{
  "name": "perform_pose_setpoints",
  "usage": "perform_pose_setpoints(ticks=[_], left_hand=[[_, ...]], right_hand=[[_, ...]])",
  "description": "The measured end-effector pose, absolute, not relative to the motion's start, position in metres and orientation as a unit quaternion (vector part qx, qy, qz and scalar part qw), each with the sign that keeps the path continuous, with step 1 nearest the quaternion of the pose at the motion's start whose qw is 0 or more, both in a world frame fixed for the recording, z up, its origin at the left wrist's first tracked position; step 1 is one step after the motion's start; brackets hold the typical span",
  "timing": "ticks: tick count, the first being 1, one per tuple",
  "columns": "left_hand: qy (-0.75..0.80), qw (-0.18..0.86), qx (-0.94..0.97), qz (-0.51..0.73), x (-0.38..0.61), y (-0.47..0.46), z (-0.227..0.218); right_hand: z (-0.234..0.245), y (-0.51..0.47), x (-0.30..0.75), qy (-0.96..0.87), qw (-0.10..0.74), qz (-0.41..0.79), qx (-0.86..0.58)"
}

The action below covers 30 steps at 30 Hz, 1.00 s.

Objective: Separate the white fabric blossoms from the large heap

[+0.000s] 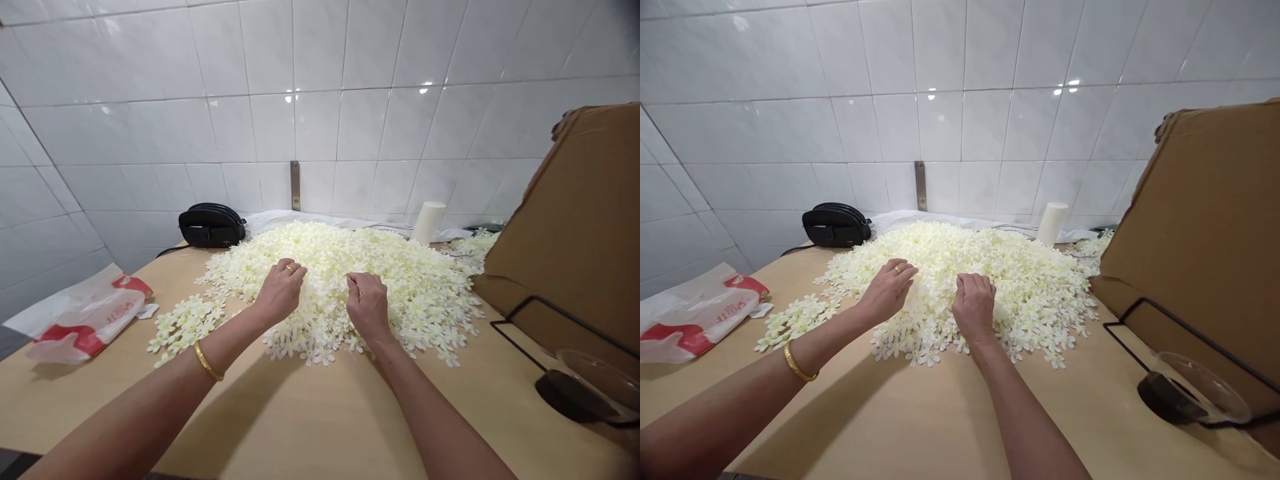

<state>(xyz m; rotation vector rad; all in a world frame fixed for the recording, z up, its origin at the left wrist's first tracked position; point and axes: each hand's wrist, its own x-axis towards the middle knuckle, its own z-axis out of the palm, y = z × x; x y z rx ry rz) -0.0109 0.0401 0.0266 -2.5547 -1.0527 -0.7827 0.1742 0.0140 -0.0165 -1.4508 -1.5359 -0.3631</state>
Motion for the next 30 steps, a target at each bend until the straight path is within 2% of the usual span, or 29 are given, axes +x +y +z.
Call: perform_pose_setpoints(ticks=[5,7,12,15,24,30], left_hand=[[-0.349,0.077,-0.866,-0.351,-0.039,-0.004,0.022],[-0.374,0.050,-0.853,-0.360,-0.059,-0.030,0.012],[-0.491,0.015,-0.823,-0.286,-0.106,-0.086,-0.014],[-0.548,0.019,-0.785,-0.287,-0.127,-0.101,-0.022],[-0.528,0.066,-0.796,-0.288,-0.136,-0.073,-0.020],[-0.535,0.084,-0.820,-0.187,-0.117,-0.020,-0.014]], right_hand=[[-0.015,0.012,0.177,-0.642,0.485,-0.135,-0.578],[-0.017,0.013,0.177,-0.651,0.485,-0.172,-0.558],[-0.025,0.017,0.172,-0.661,0.486,-0.234,-0.521],[-0.026,0.012,0.167,-0.668,0.468,-0.229,-0.532],[-0.028,0.011,0.162,-0.672,0.464,-0.217,-0.535],[-0.027,0.012,0.163,-0.675,0.466,-0.216,-0.529]])
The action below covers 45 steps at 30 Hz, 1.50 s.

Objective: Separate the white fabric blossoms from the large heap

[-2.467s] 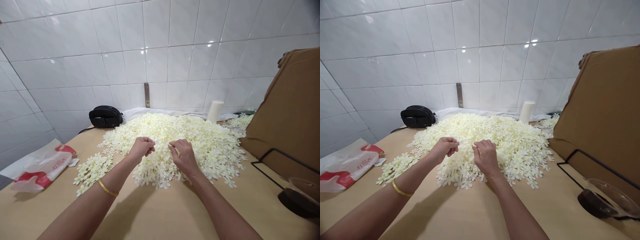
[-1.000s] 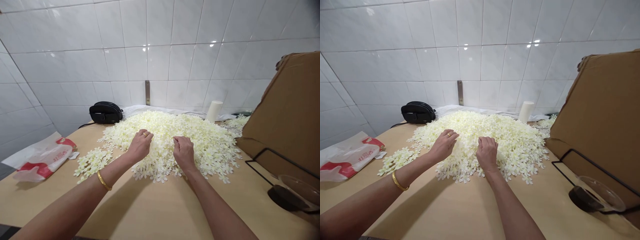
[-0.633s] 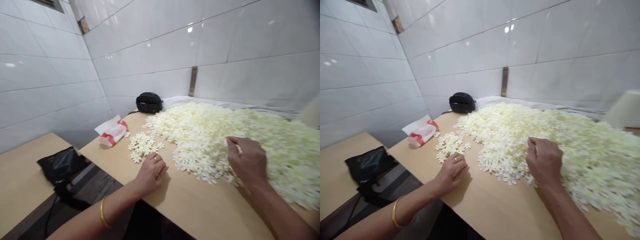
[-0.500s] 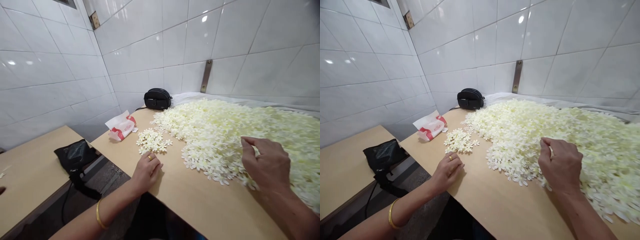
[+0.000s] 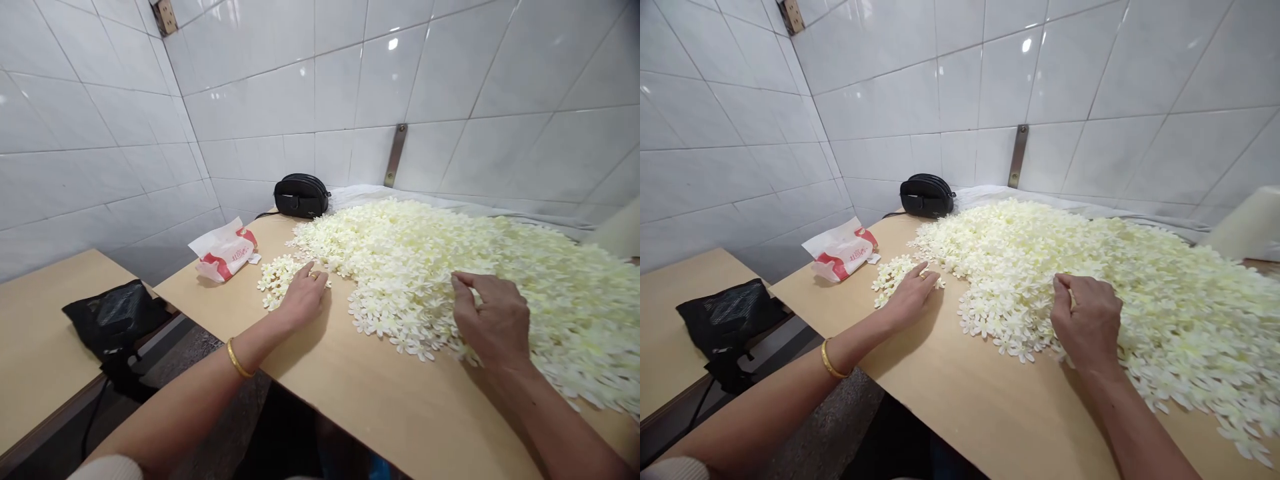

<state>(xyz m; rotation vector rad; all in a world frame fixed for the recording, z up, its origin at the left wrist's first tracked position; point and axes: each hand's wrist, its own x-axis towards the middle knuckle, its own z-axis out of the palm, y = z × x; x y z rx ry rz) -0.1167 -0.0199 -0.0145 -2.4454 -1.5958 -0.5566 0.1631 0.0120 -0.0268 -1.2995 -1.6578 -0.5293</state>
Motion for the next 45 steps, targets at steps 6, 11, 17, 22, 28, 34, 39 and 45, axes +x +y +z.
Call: perform_pose_setpoints(ticks=[6,11,17,22,28,34,39,45], left_hand=[[-0.515,0.076,-0.845,-0.120,-0.096,-0.037,-0.016],[-0.462,0.072,-0.874,-0.130,-0.081,-0.092,-0.030],[-0.413,-0.024,-0.886,-0.210,-0.049,-0.133,-0.045],[-0.442,-0.105,-0.824,-0.339,-0.051,-0.145,-0.045],[-0.485,-0.175,-0.734,-0.442,-0.058,-0.145,-0.037],[-0.425,-0.235,-0.733,-0.477,-0.034,-0.135,-0.026],[-0.382,-0.260,-0.747,-0.477,-0.022,-0.124,-0.031],[-0.459,-0.333,-0.677,-0.471,-0.033,-0.118,-0.037]], right_hand=[[-0.020,0.009,0.165,-0.666,0.472,-0.199,-0.542],[-0.014,0.005,0.164,-0.664,0.462,-0.192,-0.556],[-0.004,-0.008,0.156,-0.667,0.472,-0.171,-0.551],[0.004,-0.065,0.144,-0.762,0.402,-0.091,-0.500],[-0.019,-0.127,0.114,-0.862,0.265,-0.027,-0.430],[-0.045,-0.138,0.098,-0.846,0.208,-0.032,-0.489],[-0.050,-0.139,0.095,-0.823,0.210,-0.022,-0.527],[-0.044,-0.135,0.093,-0.804,0.206,-0.006,-0.558]])
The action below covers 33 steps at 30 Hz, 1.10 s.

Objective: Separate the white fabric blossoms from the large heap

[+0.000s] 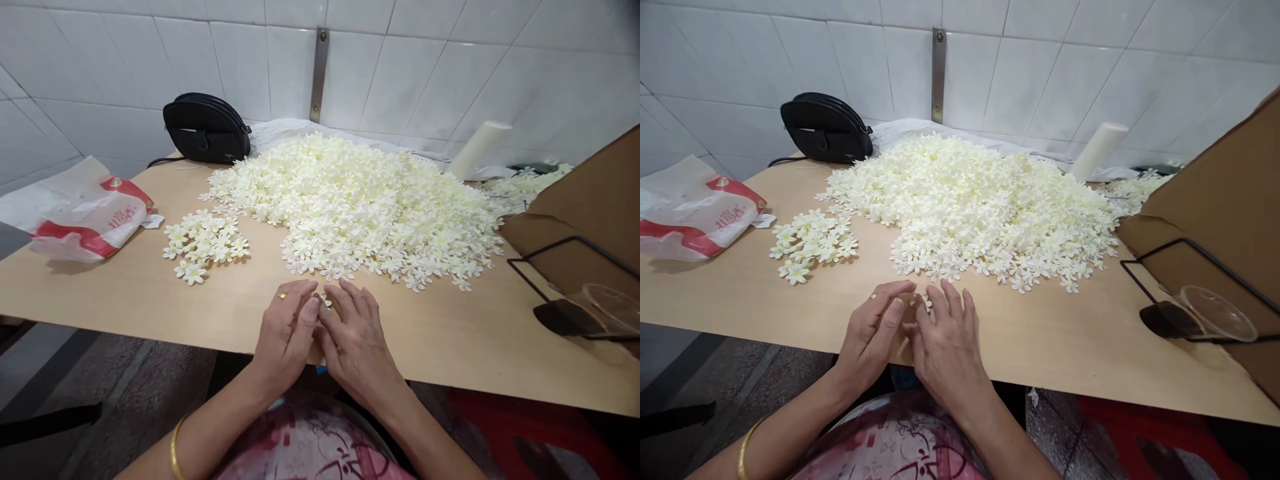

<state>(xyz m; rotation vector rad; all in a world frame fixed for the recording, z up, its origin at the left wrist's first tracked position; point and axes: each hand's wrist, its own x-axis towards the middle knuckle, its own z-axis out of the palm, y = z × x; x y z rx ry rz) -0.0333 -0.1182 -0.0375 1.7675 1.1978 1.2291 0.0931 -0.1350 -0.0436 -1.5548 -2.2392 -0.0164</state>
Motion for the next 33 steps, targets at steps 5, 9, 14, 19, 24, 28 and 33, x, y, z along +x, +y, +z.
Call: perform_pose_setpoints(ticks=[5,9,14,19,24,28,33], left_hand=[[0.495,0.394,0.607,0.481,-0.038,-0.119,-0.036],[0.494,0.390,0.608,0.484,-0.039,-0.121,-0.037],[0.490,0.382,0.614,0.487,-0.040,-0.122,-0.037],[0.484,0.390,0.617,0.482,-0.040,-0.121,-0.038],[0.477,0.359,0.657,0.461,-0.041,-0.122,-0.039],[0.476,0.308,0.697,0.439,-0.037,-0.120,-0.039],[0.464,0.206,0.777,0.371,-0.026,-0.117,-0.040]], right_hand=[[-0.041,-0.135,0.092,-0.797,0.213,-0.004,-0.565],[-0.042,-0.135,0.094,-0.798,0.219,-0.005,-0.562],[-0.041,-0.134,0.098,-0.805,0.229,0.001,-0.547],[-0.044,-0.128,0.102,-0.802,0.245,0.009,-0.545],[-0.044,-0.118,0.109,-0.790,0.260,-0.013,-0.555],[-0.039,-0.112,0.116,-0.747,0.342,0.074,-0.566],[-0.040,-0.109,0.115,-0.730,0.349,0.084,-0.581]])
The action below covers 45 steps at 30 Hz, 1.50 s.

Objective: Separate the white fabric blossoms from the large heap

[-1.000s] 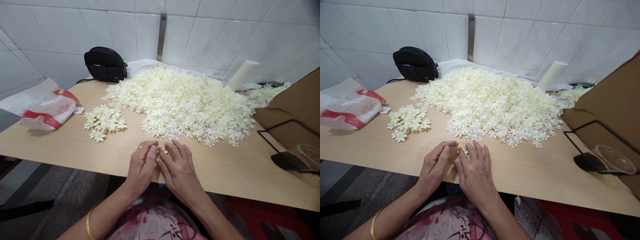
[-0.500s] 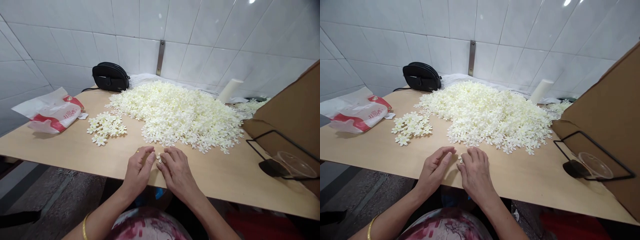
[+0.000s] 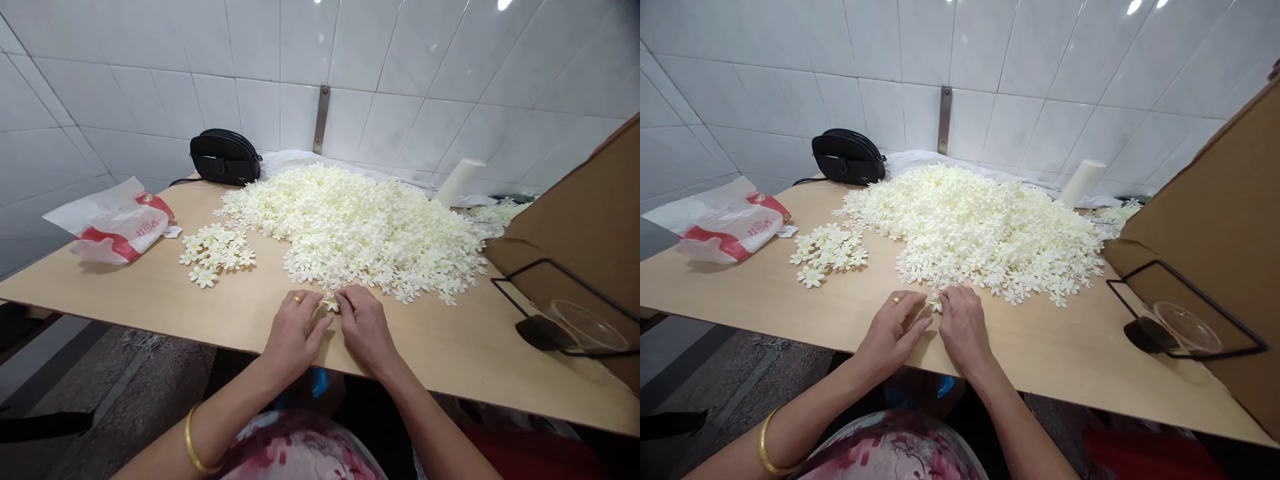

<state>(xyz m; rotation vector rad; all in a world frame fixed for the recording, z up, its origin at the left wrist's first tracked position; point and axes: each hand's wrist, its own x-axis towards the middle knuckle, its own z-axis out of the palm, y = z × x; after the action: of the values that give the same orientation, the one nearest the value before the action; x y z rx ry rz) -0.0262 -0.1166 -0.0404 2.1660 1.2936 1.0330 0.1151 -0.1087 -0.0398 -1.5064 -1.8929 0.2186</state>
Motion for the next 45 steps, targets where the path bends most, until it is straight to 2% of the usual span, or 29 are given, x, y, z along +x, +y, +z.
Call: perform_pose_setpoints(ticks=[4,7,10,12,15,17,20,28,35,38,42,43,45], left_hand=[[0.447,0.134,0.822,0.328,-0.019,-0.117,-0.042],[0.443,0.120,0.826,0.329,-0.016,-0.118,-0.041],[0.442,0.159,0.809,0.353,-0.014,-0.117,-0.037],[0.437,0.240,0.780,0.378,-0.014,-0.116,-0.033],[0.410,0.478,0.668,0.396,-0.015,-0.116,-0.027],[0.378,0.623,0.562,0.392,-0.015,-0.116,-0.025],[0.350,0.713,0.452,0.406,-0.014,-0.117,-0.025],[0.361,0.713,0.425,0.425,-0.012,-0.120,-0.027],[0.353,0.729,0.436,0.392,-0.014,-0.122,-0.024],[0.406,0.668,0.479,0.399,-0.011,-0.125,-0.022],[0.460,0.474,0.578,0.478,-0.005,-0.127,-0.024],[0.465,0.453,0.581,0.491,-0.005,-0.127,-0.025],[0.460,0.480,0.557,0.498,-0.005,-0.124,-0.026]], right_hand=[[-0.040,-0.112,0.111,-0.721,0.341,0.075,-0.598],[-0.037,-0.116,0.111,-0.684,0.371,0.156,-0.609],[-0.032,-0.118,0.112,-0.654,0.394,0.253,-0.594],[-0.030,-0.118,0.115,-0.635,0.424,0.296,-0.574],[-0.028,-0.118,0.120,-0.608,0.473,0.342,-0.539],[-0.026,-0.121,0.122,-0.608,0.465,0.402,-0.502],[-0.024,-0.127,0.123,-0.619,0.431,0.474,-0.455],[-0.015,-0.140,0.123,-0.663,0.417,0.355,-0.510],[-0.020,-0.134,0.127,-0.640,0.404,0.411,-0.508],[-0.021,-0.138,0.118,-0.694,0.389,0.283,-0.536],[-0.024,-0.143,0.099,-0.770,0.345,-0.051,-0.534],[-0.025,-0.143,0.096,-0.780,0.329,-0.100,-0.523],[-0.026,-0.141,0.094,-0.796,0.313,-0.128,-0.502]])
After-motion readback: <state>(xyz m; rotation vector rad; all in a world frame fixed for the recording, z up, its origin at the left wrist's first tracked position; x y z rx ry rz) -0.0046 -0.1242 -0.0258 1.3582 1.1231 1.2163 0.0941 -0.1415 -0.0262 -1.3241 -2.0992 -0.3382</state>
